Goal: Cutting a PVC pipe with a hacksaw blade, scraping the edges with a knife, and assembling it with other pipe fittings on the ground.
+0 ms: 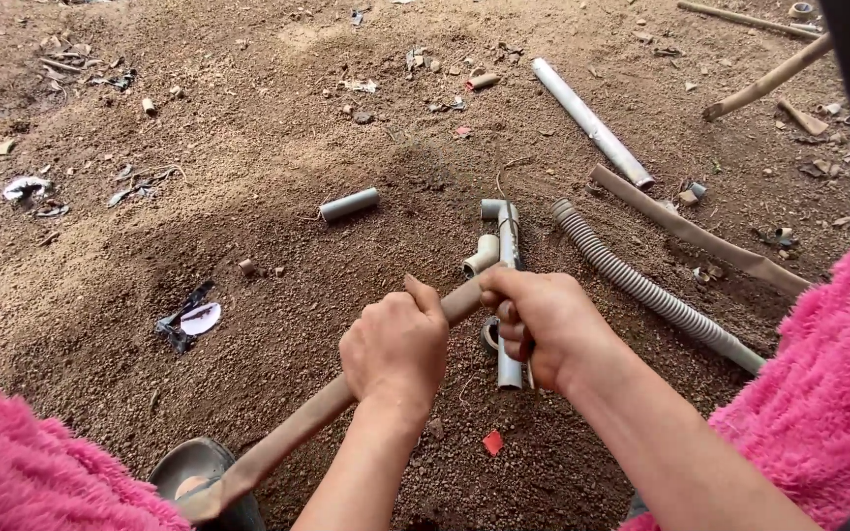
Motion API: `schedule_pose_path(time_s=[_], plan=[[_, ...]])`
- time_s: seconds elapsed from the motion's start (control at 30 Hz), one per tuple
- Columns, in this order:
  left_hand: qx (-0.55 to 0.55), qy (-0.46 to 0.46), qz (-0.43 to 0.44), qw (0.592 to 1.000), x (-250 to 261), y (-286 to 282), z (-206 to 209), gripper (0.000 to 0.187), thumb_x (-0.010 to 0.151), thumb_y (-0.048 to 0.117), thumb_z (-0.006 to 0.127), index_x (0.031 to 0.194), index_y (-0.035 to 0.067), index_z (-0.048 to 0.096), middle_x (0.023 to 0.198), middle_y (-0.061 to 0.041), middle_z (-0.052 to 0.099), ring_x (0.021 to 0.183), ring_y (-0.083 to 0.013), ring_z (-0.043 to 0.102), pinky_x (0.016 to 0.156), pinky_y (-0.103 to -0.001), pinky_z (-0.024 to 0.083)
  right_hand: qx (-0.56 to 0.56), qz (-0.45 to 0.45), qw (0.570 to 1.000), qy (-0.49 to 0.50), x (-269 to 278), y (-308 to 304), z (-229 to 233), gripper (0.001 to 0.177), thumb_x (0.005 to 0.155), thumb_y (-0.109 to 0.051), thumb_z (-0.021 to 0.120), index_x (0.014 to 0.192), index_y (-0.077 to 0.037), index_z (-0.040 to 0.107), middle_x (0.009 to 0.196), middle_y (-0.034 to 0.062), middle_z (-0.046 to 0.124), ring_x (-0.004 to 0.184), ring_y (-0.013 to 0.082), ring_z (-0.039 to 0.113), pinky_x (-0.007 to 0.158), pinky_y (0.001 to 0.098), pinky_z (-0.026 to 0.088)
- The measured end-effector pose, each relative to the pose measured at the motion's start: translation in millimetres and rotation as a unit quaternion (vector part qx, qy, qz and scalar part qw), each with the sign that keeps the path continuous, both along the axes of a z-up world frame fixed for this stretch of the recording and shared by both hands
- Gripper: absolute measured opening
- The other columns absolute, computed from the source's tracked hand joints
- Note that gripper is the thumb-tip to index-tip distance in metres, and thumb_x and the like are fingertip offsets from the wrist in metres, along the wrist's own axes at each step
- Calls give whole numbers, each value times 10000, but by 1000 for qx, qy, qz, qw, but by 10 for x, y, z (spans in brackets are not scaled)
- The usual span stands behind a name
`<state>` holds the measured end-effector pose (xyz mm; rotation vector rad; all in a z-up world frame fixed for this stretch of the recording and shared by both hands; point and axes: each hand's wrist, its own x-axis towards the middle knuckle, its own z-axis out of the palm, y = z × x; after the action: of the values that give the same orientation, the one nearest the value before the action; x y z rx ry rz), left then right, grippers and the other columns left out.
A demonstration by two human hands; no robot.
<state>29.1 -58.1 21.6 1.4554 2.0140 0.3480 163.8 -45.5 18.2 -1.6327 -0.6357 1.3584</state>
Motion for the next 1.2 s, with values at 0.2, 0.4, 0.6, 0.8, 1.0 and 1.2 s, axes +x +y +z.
schedule_pose_path(time_s=[0.2, 0.4, 0.6, 0.8, 1.0, 1.2], plan=[[150, 74, 35, 985, -142, 116, -463, 766, 1101, 490, 200, 930, 80, 824, 899, -245, 803, 1000, -470, 775, 978, -559, 567, -89, 48, 925, 366, 86, 59, -34, 138, 984, -112, 643, 861, -52, 660, 539, -213, 290, 353, -108, 260, 355, 59, 224], [204, 67, 21, 976, -236, 158, -566, 738, 1099, 471, 237, 879, 60, 810, 867, -262, 790, 970, -505, 761, 929, -621, 573, -153, 61, 830, 532, 145, 90, -129, 240, 1014, -146, 655, 822, -28, 738, 480, -194, 361, 329, -98, 304, 335, 64, 264], [65, -9, 1, 998, -350, 275, -309, 733, 1042, 526, 264, 893, 125, 859, 992, -199, 818, 1111, -430, 754, 997, -583, 552, -13, 49, 943, 328, 112, -32, 168, 235, 1012, -224, 750, 851, -58, 708, 526, -174, 327, 361, -97, 308, 338, 75, 253], [71, -28, 15, 997, -597, 527, -508, 665, 1023, 525, 321, 1011, 136, 860, 1007, -233, 801, 1141, -446, 740, 983, -595, 554, 88, 25, 990, -106, 13, -237, 334, 358, 938, -278, 854, 876, 41, 703, 505, 115, 519, 289, 149, 378, 305, 287, 291], [278, -11, 36, 960, -559, 541, -385, 645, 1087, 677, 303, 809, 210, 650, 637, 29, 679, 562, -160, 631, 587, -342, 463, -36, 256, 888, -379, -252, -678, 752, 257, 1171, -284, 390, 1251, -162, 602, 697, 25, 661, 453, 123, 507, 396, 258, 409], [128, 34, 20, 991, -638, 683, -332, 751, 1188, 560, 234, 744, 202, 723, 600, 23, 631, 553, -165, 585, 629, -341, 421, 132, 275, 773, -557, -123, -769, 295, 221, 1038, -119, 557, 1253, -84, 597, 959, 85, 766, 647, 208, 809, 604, 339, 732]])
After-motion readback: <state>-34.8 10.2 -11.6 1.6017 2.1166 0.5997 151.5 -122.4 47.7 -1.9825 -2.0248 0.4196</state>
